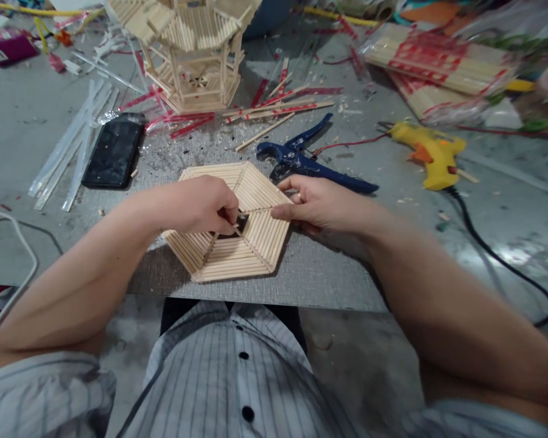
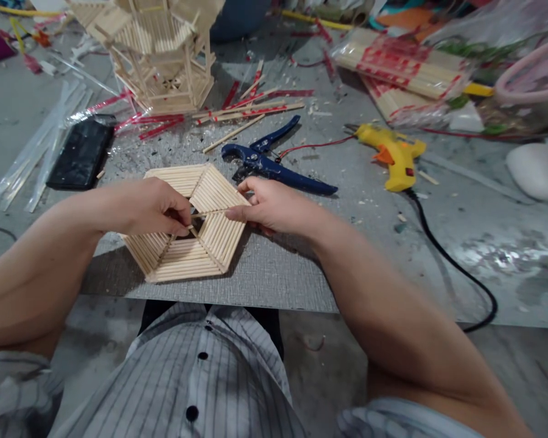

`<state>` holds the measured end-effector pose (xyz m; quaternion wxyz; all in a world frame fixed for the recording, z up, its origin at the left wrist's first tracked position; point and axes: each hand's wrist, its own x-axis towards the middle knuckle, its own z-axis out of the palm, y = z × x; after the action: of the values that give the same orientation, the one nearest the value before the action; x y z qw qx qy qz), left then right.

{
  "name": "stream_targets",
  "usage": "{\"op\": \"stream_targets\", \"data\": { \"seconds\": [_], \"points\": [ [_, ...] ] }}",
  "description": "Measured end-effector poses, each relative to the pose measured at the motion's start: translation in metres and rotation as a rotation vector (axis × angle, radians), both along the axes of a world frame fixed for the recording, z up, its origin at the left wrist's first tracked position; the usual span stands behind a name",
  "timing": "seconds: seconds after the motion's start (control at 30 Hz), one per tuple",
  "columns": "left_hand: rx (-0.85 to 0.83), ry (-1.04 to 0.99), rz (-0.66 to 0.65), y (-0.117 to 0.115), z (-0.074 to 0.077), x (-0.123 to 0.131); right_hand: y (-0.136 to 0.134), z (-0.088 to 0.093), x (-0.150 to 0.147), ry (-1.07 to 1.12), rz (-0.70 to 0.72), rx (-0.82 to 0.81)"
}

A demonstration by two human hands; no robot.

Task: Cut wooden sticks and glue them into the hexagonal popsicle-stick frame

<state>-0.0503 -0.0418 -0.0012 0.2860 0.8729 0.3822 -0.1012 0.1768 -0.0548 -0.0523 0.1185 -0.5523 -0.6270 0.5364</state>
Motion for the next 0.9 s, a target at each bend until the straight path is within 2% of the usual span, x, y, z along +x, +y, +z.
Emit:
{"op": "stream_targets", "data": {
  "seconds": [0.17, 0.27, 0.37, 0.47, 0.53, 0.73, 0.9],
  "points": [
    [-0.019, 0.024, 0.003, -0.001, -0.002, 0.002, -0.001, 0.004, -0.004, -0.367, 0.035, 0.335],
    [-0.021, 0.023, -0.016, -0.001, -0.003, 0.004, 0.000, 0.008, -0.003, -0.504, 0.041, 0.432],
    [-0.041, 0.003, -0.021, -0.001, -0.003, 0.005, 0.001, 0.013, 0.002, -0.573, -0.011, 0.471],
    [-0.059, -0.012, 0.003, 0.000, -0.003, 0.003, 0.003, 0.017, 0.014, -0.584, -0.129, 0.633],
    [-0.075, -0.018, 0.026, 0.001, -0.003, 0.003, 0.008, 0.014, 0.024, -0.556, -0.150, 0.721],
    [-0.059, 0.008, 0.052, 0.001, -0.009, 0.007, 0.023, -0.009, 0.039, -0.593, -0.218, 0.640],
    [-0.021, 0.062, 0.037, -0.003, -0.010, 0.012, 0.021, -0.004, 0.030, -0.587, -0.262, 0.659]
  ]
}}
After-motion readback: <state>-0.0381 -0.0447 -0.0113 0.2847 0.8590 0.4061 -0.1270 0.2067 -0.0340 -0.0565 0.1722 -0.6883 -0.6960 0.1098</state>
